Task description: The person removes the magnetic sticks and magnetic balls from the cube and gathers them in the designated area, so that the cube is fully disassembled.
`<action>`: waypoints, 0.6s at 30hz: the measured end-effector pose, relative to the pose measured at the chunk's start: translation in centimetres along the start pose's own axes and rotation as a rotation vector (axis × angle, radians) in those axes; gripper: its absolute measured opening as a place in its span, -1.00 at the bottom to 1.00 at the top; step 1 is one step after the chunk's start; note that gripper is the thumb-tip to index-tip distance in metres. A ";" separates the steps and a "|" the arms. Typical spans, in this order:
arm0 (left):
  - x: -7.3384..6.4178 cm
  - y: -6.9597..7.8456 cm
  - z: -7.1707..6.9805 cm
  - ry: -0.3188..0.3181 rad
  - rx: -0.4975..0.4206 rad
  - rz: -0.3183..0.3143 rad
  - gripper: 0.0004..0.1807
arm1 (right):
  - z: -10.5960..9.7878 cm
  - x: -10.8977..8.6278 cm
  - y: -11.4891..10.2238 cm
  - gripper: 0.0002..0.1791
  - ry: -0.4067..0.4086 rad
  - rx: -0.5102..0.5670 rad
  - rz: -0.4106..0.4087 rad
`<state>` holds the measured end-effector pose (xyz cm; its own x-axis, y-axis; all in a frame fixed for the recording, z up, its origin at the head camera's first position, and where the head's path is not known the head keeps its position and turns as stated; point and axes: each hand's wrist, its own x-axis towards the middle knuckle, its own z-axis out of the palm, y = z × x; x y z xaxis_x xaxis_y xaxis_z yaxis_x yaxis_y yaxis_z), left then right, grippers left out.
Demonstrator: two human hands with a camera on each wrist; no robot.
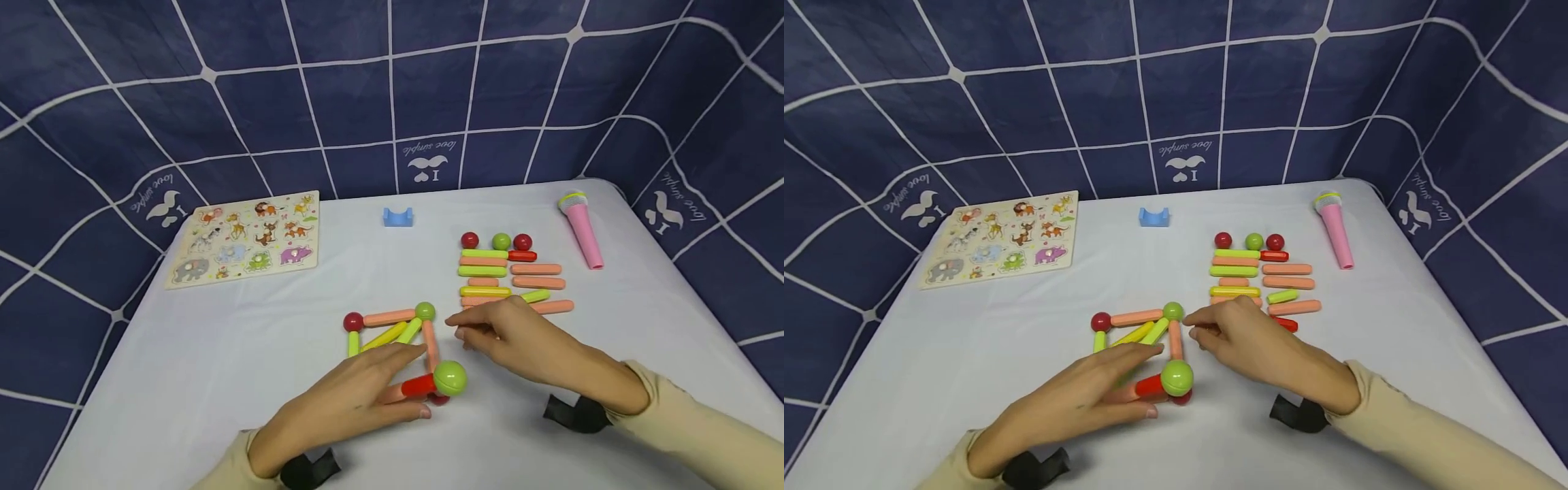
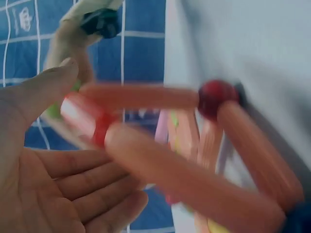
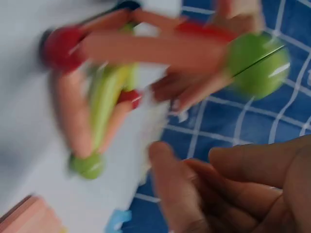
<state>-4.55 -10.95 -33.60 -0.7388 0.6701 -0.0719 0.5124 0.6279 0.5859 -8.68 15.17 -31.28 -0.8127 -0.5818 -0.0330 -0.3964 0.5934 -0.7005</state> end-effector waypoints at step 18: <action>2.8 0.8 2.0 0.000 -0.085 0.090 -0.67 | 1.0 -3.0 -5.4 -0.53 0.033 -0.207 0.019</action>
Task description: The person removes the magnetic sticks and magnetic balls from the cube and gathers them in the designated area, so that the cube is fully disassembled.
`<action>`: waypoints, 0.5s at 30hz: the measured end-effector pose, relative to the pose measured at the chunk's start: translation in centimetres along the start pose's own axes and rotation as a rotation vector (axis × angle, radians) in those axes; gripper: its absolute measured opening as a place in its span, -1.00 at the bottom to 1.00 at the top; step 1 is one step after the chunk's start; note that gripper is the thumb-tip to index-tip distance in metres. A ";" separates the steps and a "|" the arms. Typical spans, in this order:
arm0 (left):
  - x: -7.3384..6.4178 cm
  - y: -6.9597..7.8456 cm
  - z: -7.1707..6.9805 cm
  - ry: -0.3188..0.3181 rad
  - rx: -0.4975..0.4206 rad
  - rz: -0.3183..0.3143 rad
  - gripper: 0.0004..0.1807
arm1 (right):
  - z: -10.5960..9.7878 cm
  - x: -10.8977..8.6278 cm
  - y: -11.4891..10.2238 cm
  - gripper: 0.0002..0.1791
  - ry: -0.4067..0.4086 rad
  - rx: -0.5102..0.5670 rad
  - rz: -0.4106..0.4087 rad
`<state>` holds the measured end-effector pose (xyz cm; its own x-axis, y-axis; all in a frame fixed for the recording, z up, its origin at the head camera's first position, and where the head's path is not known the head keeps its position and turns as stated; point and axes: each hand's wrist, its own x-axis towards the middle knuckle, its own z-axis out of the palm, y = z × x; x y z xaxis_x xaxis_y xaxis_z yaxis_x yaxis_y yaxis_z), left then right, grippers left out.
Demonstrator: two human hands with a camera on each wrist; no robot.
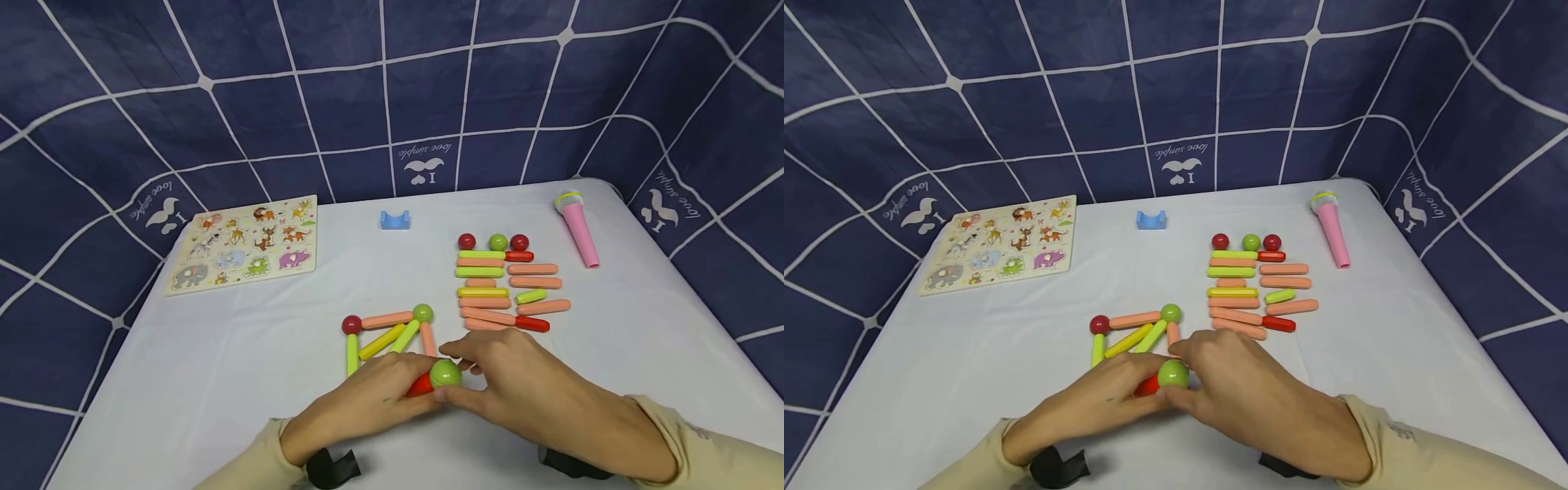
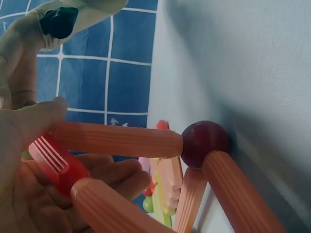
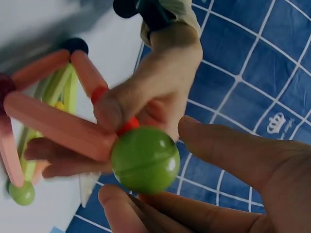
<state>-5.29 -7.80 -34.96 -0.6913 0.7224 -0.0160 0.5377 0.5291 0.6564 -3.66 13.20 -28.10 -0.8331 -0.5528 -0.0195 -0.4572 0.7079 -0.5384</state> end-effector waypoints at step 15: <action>0.0 0.4 0.1 -0.041 -0.011 0.040 -0.73 | 0.5 0.2 1.3 -0.70 -0.049 0.227 -0.074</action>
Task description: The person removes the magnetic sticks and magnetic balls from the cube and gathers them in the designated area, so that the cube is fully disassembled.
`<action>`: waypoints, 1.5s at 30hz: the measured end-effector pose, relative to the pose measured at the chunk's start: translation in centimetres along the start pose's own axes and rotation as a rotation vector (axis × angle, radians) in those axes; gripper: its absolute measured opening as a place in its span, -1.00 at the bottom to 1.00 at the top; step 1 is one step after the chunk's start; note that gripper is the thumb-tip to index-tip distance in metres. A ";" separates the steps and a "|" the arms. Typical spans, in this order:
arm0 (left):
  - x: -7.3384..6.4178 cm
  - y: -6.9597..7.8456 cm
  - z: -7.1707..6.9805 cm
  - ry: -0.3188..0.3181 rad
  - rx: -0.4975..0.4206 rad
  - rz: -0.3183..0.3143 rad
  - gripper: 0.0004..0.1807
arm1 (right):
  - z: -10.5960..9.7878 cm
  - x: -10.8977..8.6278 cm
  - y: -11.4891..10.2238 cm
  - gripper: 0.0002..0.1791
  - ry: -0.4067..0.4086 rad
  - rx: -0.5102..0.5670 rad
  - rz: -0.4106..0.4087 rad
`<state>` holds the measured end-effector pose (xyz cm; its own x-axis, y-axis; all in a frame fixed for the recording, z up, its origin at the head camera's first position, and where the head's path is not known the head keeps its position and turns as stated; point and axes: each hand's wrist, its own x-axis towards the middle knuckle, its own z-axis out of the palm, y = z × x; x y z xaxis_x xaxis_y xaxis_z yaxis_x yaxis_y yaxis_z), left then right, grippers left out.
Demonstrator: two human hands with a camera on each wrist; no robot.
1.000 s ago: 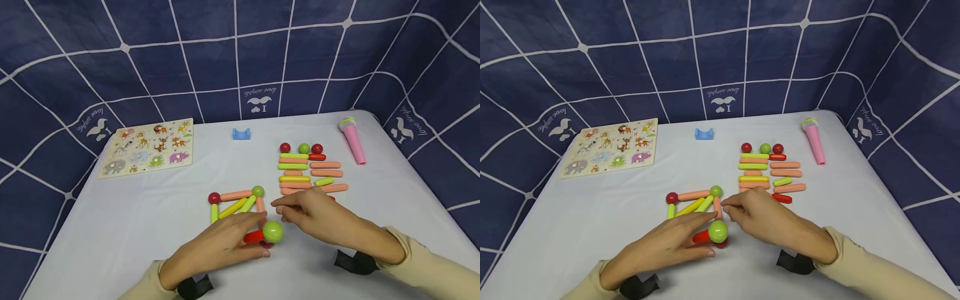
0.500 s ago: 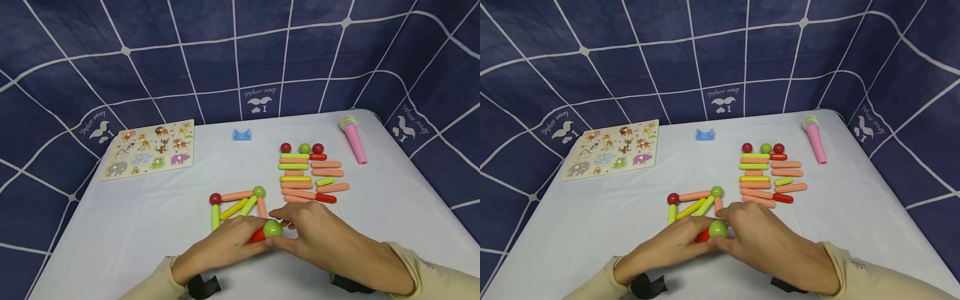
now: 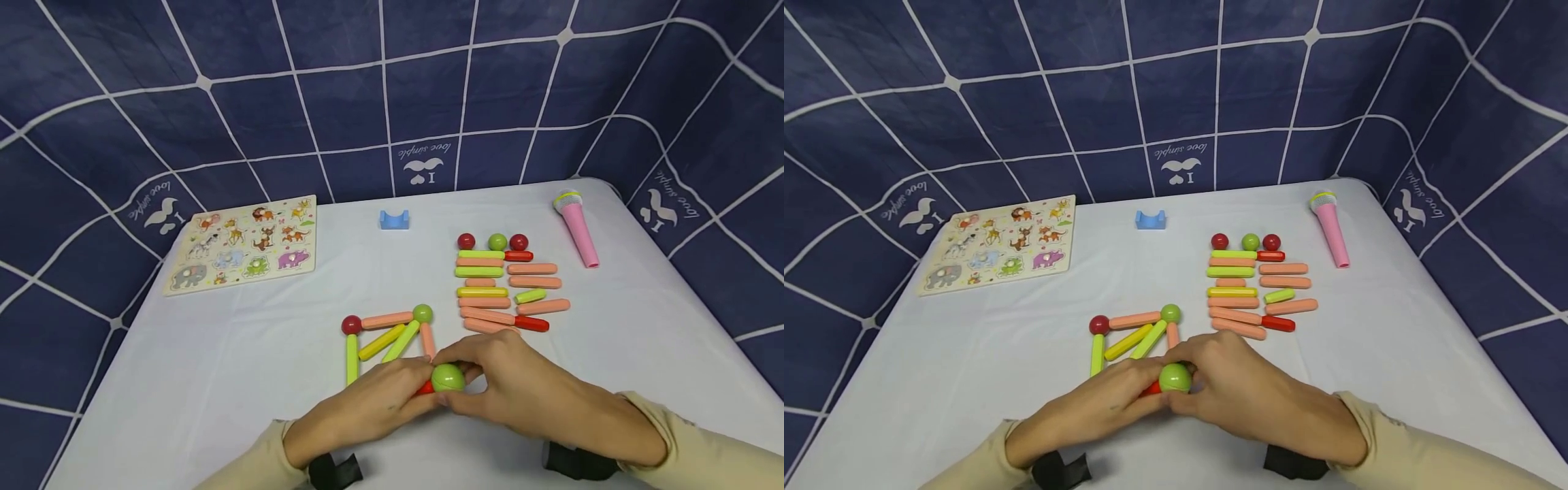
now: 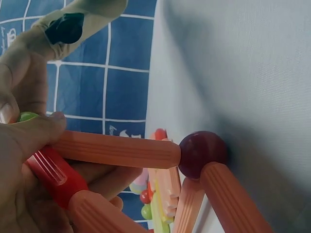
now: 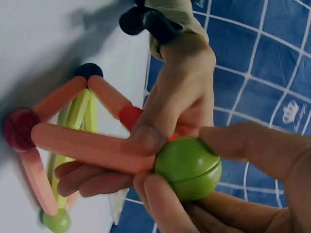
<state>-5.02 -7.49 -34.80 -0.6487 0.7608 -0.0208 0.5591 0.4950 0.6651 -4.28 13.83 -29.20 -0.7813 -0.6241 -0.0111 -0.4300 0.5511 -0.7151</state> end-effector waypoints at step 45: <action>-1.5 -0.4 -1.1 0.005 0.032 -0.065 -0.34 | -8.2 14.8 20.2 -0.49 0.190 -0.157 0.368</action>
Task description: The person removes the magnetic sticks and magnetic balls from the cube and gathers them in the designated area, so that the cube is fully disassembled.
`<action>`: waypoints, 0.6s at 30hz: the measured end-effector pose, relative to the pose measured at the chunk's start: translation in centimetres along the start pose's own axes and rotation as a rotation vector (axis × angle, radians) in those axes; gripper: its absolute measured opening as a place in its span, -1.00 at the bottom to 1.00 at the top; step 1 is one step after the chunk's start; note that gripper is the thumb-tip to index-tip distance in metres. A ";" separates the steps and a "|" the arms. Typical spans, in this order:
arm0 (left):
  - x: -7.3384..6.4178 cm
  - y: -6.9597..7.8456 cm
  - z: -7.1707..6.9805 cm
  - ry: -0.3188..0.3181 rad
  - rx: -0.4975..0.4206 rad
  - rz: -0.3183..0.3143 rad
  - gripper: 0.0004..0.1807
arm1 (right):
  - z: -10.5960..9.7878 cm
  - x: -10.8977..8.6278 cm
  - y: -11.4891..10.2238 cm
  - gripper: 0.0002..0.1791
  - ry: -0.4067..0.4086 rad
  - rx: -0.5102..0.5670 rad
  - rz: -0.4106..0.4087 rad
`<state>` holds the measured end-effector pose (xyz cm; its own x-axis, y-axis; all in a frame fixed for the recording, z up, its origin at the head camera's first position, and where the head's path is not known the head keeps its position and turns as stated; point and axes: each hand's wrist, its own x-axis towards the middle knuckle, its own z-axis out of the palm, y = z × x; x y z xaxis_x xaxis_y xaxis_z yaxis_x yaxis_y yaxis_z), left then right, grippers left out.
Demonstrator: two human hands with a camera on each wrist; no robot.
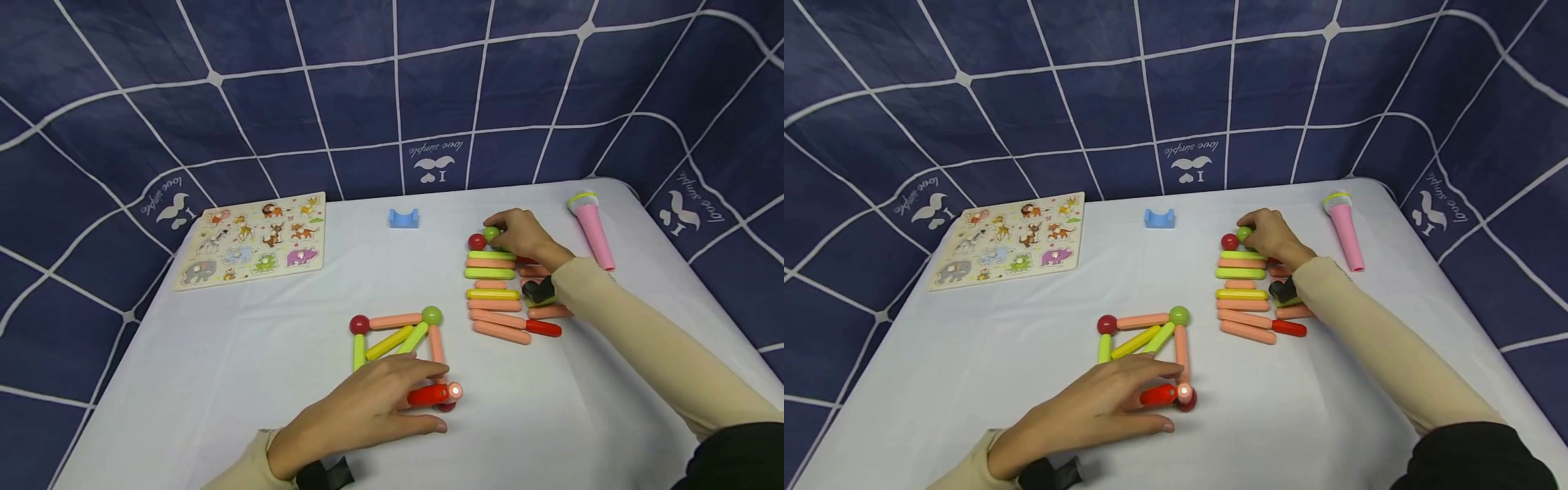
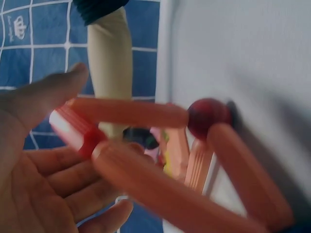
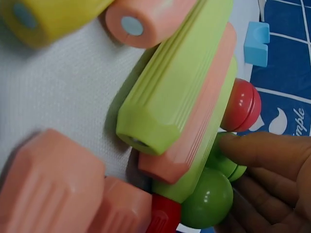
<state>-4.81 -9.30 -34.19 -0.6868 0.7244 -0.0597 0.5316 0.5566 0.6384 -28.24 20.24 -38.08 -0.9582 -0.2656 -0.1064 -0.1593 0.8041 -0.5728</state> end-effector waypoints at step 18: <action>-5.5 -2.9 -3.3 -0.074 0.058 -0.252 -0.64 | 0.4 -10.8 -5.6 -0.58 0.110 0.132 -0.297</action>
<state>-4.18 -16.22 -33.14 -0.7641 0.5867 -0.2681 0.3777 0.7438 0.5514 -16.85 18.37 -34.07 -0.8954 -0.4136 0.1647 -0.4101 0.6225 -0.6666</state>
